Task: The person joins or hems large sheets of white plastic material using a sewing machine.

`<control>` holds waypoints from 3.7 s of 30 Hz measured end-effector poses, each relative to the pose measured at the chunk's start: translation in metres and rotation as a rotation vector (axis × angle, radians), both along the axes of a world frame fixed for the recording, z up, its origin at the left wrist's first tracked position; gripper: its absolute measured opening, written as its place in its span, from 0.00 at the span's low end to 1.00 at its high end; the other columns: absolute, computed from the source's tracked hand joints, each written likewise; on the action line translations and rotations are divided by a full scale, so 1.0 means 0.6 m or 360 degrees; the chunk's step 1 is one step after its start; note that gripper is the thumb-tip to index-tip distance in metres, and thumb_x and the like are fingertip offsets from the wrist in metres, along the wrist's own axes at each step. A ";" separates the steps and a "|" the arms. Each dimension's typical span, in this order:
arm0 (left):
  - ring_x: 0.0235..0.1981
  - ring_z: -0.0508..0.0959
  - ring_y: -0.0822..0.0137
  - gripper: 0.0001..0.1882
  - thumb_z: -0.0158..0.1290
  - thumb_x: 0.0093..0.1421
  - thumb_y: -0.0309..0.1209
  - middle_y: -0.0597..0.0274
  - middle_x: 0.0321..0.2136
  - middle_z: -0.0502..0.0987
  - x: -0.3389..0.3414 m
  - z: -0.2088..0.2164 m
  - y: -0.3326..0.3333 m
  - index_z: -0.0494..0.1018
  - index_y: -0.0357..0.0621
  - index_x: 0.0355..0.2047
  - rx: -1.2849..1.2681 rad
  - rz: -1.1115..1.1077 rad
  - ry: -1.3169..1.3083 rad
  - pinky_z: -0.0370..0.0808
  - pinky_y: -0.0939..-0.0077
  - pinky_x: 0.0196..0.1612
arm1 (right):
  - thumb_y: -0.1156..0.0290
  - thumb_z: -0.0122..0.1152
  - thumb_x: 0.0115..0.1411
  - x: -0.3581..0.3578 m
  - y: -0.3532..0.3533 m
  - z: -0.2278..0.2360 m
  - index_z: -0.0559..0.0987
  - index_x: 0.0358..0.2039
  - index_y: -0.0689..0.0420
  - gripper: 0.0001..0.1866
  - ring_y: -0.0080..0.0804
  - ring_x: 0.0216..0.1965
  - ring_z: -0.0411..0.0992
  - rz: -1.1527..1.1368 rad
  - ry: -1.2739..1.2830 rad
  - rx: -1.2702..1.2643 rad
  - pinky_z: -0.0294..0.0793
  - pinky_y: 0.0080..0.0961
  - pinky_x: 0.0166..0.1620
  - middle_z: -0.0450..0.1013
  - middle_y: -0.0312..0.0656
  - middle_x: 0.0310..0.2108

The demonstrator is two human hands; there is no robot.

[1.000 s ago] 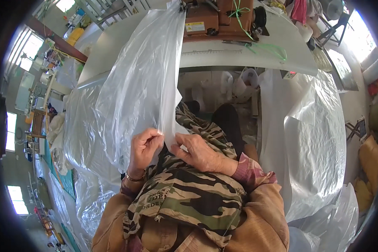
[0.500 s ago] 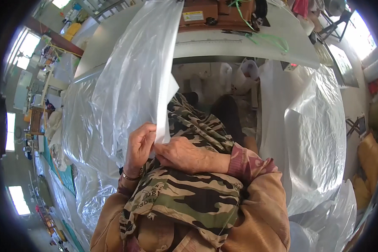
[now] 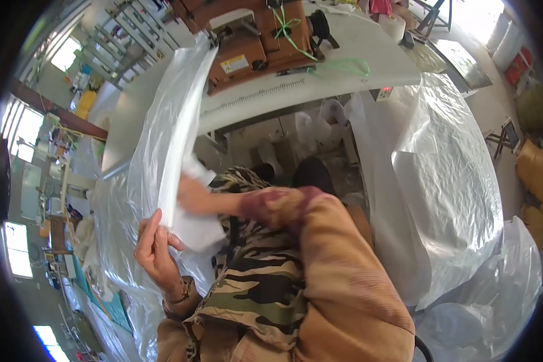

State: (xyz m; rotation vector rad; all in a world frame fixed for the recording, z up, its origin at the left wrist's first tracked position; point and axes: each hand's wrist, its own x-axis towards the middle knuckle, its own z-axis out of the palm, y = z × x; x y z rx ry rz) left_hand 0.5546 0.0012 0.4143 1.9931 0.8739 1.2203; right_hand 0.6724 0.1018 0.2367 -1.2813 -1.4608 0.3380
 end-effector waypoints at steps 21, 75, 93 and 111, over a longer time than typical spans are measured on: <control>0.27 0.76 0.48 0.17 0.51 0.54 0.18 0.50 0.31 0.71 0.074 -0.162 0.017 0.73 0.35 0.45 0.0522 -0.0532 0.0914 0.74 0.60 0.28 | 0.58 0.53 0.66 0.320 0.133 0.145 0.76 0.24 0.65 0.22 0.20 0.19 0.64 -0.0520 0.0701 -0.0040 0.66 0.24 0.23 0.68 0.35 0.17; 0.34 0.80 0.58 0.21 0.55 0.60 0.25 0.50 0.49 0.76 0.186 -0.204 0.162 0.71 0.40 0.55 -0.0043 -0.0773 0.0421 0.76 0.72 0.38 | 0.51 0.56 0.65 0.370 0.097 0.136 0.79 0.39 0.65 0.25 0.19 0.29 0.66 0.0322 0.1034 -0.0174 0.67 0.22 0.32 0.70 0.30 0.26; 0.53 0.72 0.48 0.24 0.52 0.59 0.31 0.46 0.52 0.73 -0.198 -0.386 0.398 0.68 0.45 0.58 0.0565 0.0851 0.1408 0.67 0.61 0.60 | 0.55 0.53 0.67 0.277 -0.031 0.064 0.77 0.38 0.60 0.18 0.27 0.26 0.77 0.0650 0.1594 -0.0577 0.79 0.23 0.35 0.78 0.39 0.27; 0.26 0.79 0.52 0.10 0.54 0.58 0.30 0.54 0.26 0.77 0.091 -0.123 0.105 0.75 0.37 0.38 0.0545 -0.1411 0.0897 0.74 0.65 0.26 | 0.53 0.52 0.68 0.177 0.062 0.018 0.78 0.36 0.67 0.24 0.25 0.26 0.76 0.0514 0.1402 -0.0562 0.77 0.23 0.35 0.78 0.41 0.28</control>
